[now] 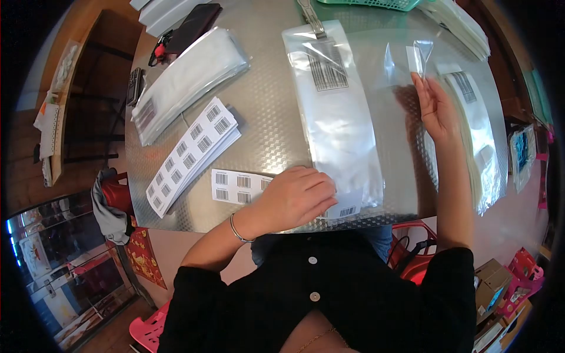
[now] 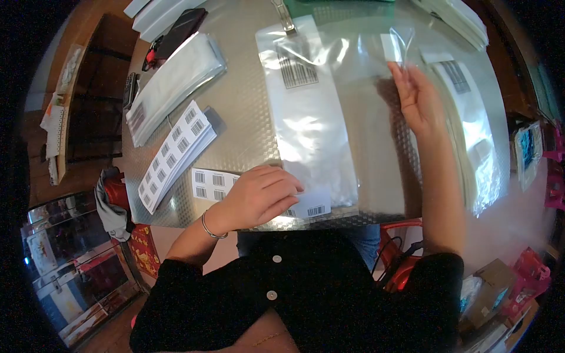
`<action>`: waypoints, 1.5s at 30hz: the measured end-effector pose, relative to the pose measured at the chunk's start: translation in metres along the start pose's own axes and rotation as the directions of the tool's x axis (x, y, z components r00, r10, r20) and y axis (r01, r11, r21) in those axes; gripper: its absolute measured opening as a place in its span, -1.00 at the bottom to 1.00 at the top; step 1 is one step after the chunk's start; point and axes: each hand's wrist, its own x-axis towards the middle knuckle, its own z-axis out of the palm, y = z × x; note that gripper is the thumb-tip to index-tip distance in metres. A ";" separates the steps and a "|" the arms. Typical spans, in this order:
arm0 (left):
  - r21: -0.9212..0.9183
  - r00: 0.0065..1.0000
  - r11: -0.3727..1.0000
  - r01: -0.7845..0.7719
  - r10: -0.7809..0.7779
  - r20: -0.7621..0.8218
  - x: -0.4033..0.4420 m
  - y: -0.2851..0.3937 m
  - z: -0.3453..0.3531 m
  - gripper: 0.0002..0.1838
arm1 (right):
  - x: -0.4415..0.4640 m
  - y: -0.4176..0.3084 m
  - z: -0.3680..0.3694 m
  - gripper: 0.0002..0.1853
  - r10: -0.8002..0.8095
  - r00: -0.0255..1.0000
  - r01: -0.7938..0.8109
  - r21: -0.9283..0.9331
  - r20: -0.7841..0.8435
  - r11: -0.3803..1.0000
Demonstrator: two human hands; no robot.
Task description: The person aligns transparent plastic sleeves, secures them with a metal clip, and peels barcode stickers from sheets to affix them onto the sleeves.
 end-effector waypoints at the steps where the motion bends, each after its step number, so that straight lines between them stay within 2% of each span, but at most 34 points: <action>1: -0.020 1.000 1.000 0.011 -0.011 -0.004 0.000 0.000 -0.001 -0.90 | -0.001 0.001 -0.001 -0.76 -0.008 1.000 0.008 -0.011 -0.004 1.000; 3: -0.062 0.999 0.998 0.033 -0.033 -0.009 0.001 -0.001 -0.004 -0.89 | -0.004 0.002 -0.004 -0.72 -0.024 1.000 0.023 -0.033 -0.014 0.999; 6: -0.103 0.993 0.988 0.118 -0.116 0.020 0.002 0.001 -0.009 -0.90 | -0.025 0.009 0.007 -0.66 -0.182 0.979 0.170 -0.118 -0.096 0.978; 9: -0.161 0.984 0.972 0.172 -0.176 -0.009 0.003 0.003 -0.012 -0.91 | -0.055 0.018 0.015 -0.58 -0.406 0.914 0.368 -0.439 0.009 0.819; 11: -0.206 0.980 0.962 0.179 -0.193 -0.052 0.005 0.002 -0.013 -0.92 | -0.085 0.023 0.023 -0.57 -0.234 0.936 0.346 -0.554 0.264 0.757; 13: -0.255 0.970 0.945 0.203 -0.229 -0.078 0.006 0.003 -0.015 -0.92 | -0.115 0.034 0.038 -0.57 -0.014 0.888 0.362 -0.678 0.460 0.640; 14: -0.283 0.965 0.934 0.220 -0.251 -0.081 0.007 0.004 -0.016 -0.92 | -0.119 0.044 0.033 -0.54 0.008 0.811 0.490 -0.686 0.585 0.538; 16: -0.357 0.946 0.895 0.266 -0.314 -0.082 0.009 0.008 -0.019 -0.92 | -0.139 0.046 0.046 -0.58 0.116 0.812 0.457 -0.748 0.571 0.481; 19: -0.473 0.917 0.821 0.319 -0.394 -0.065 0.008 0.014 -0.020 -0.90 | -0.145 0.056 0.038 -0.68 0.146 0.799 0.492 -0.774 0.583 0.398; 20: -0.499 0.920 0.809 0.311 -0.388 -0.055 0.007 0.015 -0.021 -0.89 | -0.148 0.058 0.041 -0.76 0.116 0.805 0.485 -0.758 0.582 0.436; 23: -0.594 0.920 0.745 0.304 -0.392 -0.021 0.003 0.013 -0.016 -0.88 | -0.152 0.063 0.044 -0.73 0.115 0.808 0.472 -0.753 0.577 0.458; 27: -0.643 0.926 0.716 0.272 -0.376 -0.028 -0.002 0.006 -0.008 -0.85 | -0.151 0.066 0.046 -0.70 0.047 0.783 0.562 -0.737 0.621 0.376; 30: -0.707 0.938 0.681 0.191 -0.338 -0.072 -0.001 0.006 -0.005 -0.85 | -0.150 0.067 0.045 -0.69 0.023 0.744 0.625 -0.707 0.668 0.330; 33: -0.846 0.909 0.460 0.269 -0.413 0.064 -0.004 0.003 -0.006 -0.84 | -0.149 0.066 0.045 -0.70 0.015 0.730 0.641 -0.693 0.683 0.330; 35: -0.868 0.909 0.423 0.262 -0.411 0.074 -0.003 0.004 -0.008 -0.84 | -0.149 0.067 0.045 -0.71 0.010 0.729 0.642 -0.688 0.685 0.338; 38: -0.882 0.916 0.397 0.254 -0.392 0.087 -0.003 -0.001 -0.009 -0.83 | -0.151 0.065 0.054 -0.72 0.060 0.796 0.530 -0.741 0.602 0.412; 44: -0.905 0.914 0.345 0.250 -0.392 0.103 -0.003 -0.003 -0.008 -0.82 | -0.150 0.069 0.048 -0.73 0.075 0.814 0.460 -0.719 0.575 0.521; 45: -0.910 0.911 0.325 0.256 -0.395 0.115 -0.003 -0.004 -0.008 -0.82 | -0.149 0.070 0.046 -0.74 0.051 0.805 0.487 -0.707 0.591 0.513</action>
